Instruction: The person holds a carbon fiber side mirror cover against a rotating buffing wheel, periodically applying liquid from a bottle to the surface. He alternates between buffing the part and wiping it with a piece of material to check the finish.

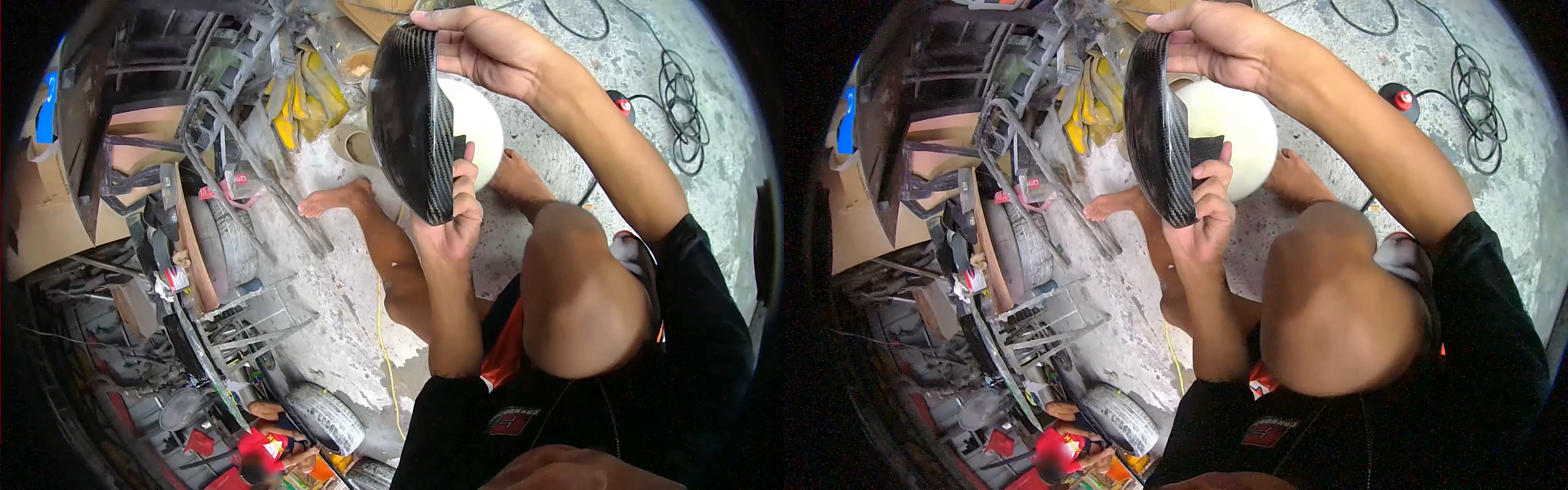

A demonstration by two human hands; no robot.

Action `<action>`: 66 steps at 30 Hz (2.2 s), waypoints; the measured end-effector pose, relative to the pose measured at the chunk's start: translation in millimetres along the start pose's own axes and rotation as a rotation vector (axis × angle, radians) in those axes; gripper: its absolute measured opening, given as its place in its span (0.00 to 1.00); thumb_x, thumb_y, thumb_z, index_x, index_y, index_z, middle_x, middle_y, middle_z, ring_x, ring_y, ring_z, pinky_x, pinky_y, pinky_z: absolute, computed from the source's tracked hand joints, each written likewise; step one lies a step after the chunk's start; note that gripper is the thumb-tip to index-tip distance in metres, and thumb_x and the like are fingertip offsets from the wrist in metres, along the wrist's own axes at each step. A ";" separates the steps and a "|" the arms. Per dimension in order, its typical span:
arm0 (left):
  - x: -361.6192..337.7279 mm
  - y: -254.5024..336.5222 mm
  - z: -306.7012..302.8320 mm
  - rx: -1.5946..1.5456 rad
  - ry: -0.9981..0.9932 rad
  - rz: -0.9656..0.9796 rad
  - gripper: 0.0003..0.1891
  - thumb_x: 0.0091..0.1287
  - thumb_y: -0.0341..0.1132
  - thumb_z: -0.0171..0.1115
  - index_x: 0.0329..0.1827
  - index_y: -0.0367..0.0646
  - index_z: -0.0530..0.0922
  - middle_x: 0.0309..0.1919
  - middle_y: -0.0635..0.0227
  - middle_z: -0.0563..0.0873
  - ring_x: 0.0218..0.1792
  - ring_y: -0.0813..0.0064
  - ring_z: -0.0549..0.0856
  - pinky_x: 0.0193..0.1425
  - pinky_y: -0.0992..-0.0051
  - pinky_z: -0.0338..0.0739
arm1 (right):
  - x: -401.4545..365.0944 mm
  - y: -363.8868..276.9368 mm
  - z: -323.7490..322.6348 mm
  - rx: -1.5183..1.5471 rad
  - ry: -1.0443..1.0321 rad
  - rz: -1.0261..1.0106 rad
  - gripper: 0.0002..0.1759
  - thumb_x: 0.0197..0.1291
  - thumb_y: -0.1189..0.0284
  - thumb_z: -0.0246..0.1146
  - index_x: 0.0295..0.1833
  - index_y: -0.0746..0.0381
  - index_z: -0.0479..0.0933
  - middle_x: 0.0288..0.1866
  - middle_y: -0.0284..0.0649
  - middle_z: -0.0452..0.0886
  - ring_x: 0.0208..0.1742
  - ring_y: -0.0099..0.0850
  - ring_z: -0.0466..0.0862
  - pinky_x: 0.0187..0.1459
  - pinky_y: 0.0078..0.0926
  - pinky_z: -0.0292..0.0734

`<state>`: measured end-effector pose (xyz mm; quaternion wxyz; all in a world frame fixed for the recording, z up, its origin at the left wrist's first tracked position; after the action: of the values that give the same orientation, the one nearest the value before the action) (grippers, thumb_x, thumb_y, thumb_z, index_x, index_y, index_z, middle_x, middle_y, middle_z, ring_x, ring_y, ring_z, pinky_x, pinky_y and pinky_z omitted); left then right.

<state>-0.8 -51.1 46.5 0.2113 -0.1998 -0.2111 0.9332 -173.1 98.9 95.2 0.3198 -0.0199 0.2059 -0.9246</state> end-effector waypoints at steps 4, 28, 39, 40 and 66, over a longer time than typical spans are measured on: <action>3.3 8.4 -2.7 0.140 0.015 -0.032 0.39 0.67 0.33 0.62 0.76 0.26 0.52 0.52 0.55 0.75 0.27 0.81 0.72 0.24 0.85 0.65 | -6.8 -1.9 0.5 -0.192 0.173 -0.113 0.13 0.72 0.74 0.56 0.51 0.74 0.77 0.46 0.47 0.86 0.46 0.33 0.89 0.54 0.28 0.87; 116.9 53.0 10.4 2.711 -0.463 1.360 0.46 0.38 0.36 0.84 0.64 0.44 0.70 0.62 0.54 0.69 0.72 0.46 0.63 0.73 0.48 0.63 | 6.3 54.4 -200.5 0.287 -0.079 -0.321 0.19 0.76 0.68 0.44 0.63 0.63 0.73 0.37 0.33 0.79 0.41 0.28 0.79 0.48 0.30 0.77; 169.7 31.0 -32.1 2.437 -0.490 1.659 0.28 0.33 0.35 0.82 0.41 0.55 0.79 0.54 0.66 0.75 0.68 0.42 0.68 0.66 0.44 0.67 | 26.5 25.8 -254.7 0.207 -0.316 -0.299 0.16 0.73 0.68 0.50 0.55 0.67 0.76 0.25 0.26 0.69 0.29 0.20 0.68 0.37 0.19 0.66; 171.0 31.3 -34.0 2.396 -0.460 1.666 0.28 0.32 0.35 0.82 0.41 0.55 0.78 0.54 0.67 0.75 0.68 0.42 0.67 0.67 0.44 0.66 | 26.5 19.9 -249.6 0.176 -0.284 -0.280 0.16 0.73 0.68 0.51 0.54 0.67 0.76 0.25 0.26 0.70 0.29 0.20 0.68 0.37 0.19 0.67; 144.4 48.5 3.9 2.584 -0.203 1.498 0.34 0.38 0.32 0.78 0.53 0.47 0.75 0.55 0.58 0.74 0.64 0.43 0.70 0.67 0.46 0.68 | 51.1 60.9 -214.5 0.106 0.419 -0.146 0.15 0.57 0.57 0.51 0.26 0.56 0.67 0.16 0.27 0.57 0.19 0.24 0.57 0.26 0.25 0.56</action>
<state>-137.6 -23.1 -14.5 -0.2923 0.1248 0.8731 0.3697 -214.3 103.9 -129.8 0.2026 0.1746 0.2172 -0.9388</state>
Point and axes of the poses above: each hand's wrist, its own x-axis towards the middle knuckle, its own z-axis out of the palm, y = z × x, the point moved 1 cm from there along x, towards the middle knuckle
